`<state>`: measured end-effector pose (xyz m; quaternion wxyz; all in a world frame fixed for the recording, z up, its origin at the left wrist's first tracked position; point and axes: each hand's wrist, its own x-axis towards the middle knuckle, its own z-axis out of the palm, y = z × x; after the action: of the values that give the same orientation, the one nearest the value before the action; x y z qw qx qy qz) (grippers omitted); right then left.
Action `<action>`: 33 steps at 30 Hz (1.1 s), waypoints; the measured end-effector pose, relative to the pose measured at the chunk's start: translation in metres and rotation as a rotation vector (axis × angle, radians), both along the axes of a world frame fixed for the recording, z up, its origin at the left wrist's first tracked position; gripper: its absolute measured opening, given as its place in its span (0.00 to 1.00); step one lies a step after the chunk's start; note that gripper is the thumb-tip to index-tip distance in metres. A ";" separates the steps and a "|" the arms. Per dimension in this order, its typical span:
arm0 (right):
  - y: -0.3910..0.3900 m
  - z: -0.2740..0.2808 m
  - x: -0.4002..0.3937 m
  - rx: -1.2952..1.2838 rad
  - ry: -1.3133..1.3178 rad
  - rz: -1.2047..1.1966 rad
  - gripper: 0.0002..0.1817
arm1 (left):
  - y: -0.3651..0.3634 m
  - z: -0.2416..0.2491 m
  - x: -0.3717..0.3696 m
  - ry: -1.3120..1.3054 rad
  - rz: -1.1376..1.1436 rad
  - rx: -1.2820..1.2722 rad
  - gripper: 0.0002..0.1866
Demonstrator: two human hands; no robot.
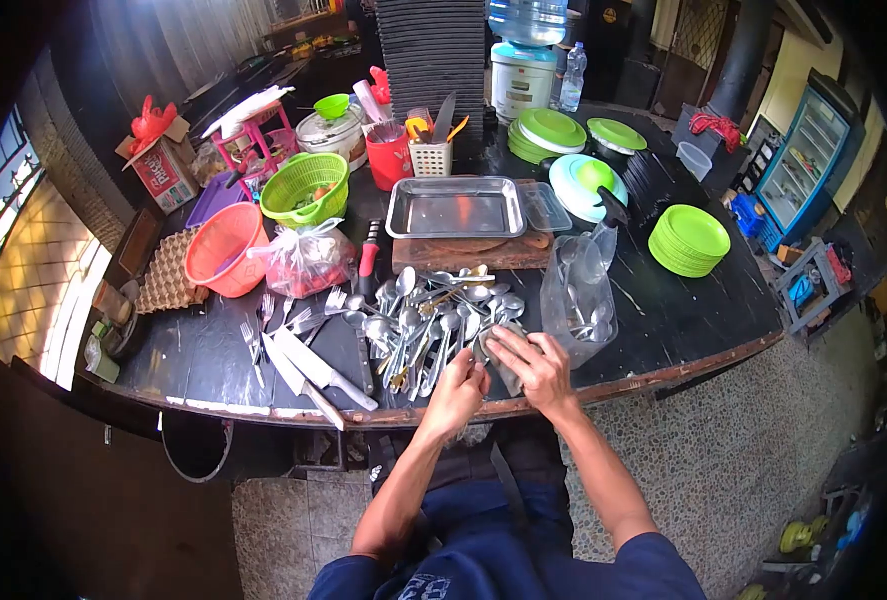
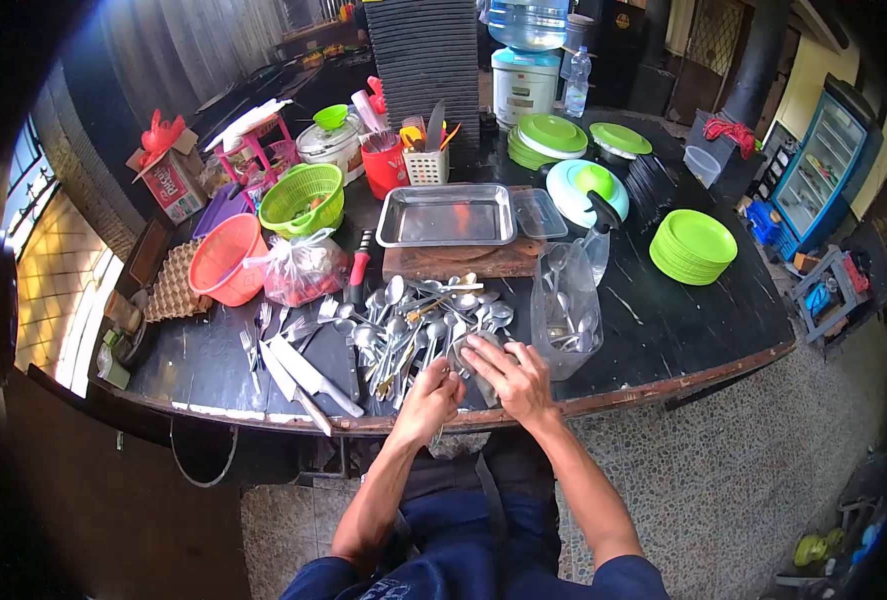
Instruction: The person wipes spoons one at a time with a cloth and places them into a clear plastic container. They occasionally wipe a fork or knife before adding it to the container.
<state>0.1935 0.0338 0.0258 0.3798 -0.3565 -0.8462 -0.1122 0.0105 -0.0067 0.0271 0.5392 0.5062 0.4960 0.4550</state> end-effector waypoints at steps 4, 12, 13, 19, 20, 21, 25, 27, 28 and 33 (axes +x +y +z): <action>0.003 0.005 -0.006 -0.019 0.077 -0.069 0.23 | -0.005 0.012 -0.001 -0.293 -0.037 -0.245 0.05; -0.017 0.027 -0.018 -0.119 0.185 0.084 0.28 | -0.005 0.021 0.001 -0.435 -0.019 -0.333 0.07; -0.018 0.018 -0.016 -0.152 0.033 0.102 0.27 | -0.006 0.031 0.007 -0.465 0.071 -0.360 0.08; -0.003 -0.001 -0.003 0.009 -0.011 0.011 0.26 | -0.009 0.010 0.002 -0.368 -0.069 -0.257 0.10; -0.001 0.000 -0.002 0.044 -0.009 -0.022 0.26 | -0.009 0.011 0.003 -0.369 -0.069 -0.256 0.10; -0.002 0.004 -0.004 0.027 0.016 -0.042 0.26 | -0.009 0.012 0.004 -0.383 -0.070 -0.259 0.09; -0.011 0.016 -0.021 -0.191 0.313 -0.014 0.28 | -0.009 0.013 0.006 -0.382 -0.072 -0.259 0.08; -0.015 0.021 -0.033 -0.313 0.544 0.044 0.29 | -0.010 0.006 0.008 -0.407 -0.050 -0.279 0.10; -0.017 0.018 -0.039 -0.396 0.670 0.075 0.29 | -0.012 0.006 0.008 -0.429 -0.051 -0.296 0.12; -0.032 0.000 -0.044 -0.953 1.023 0.071 0.12 | -0.014 -0.002 0.002 -0.357 -0.002 -0.191 0.06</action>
<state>0.1494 0.0014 0.0254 0.5361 -0.4644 -0.5293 0.4656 0.0127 -0.0211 0.0254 0.6645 0.3647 0.4328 0.4879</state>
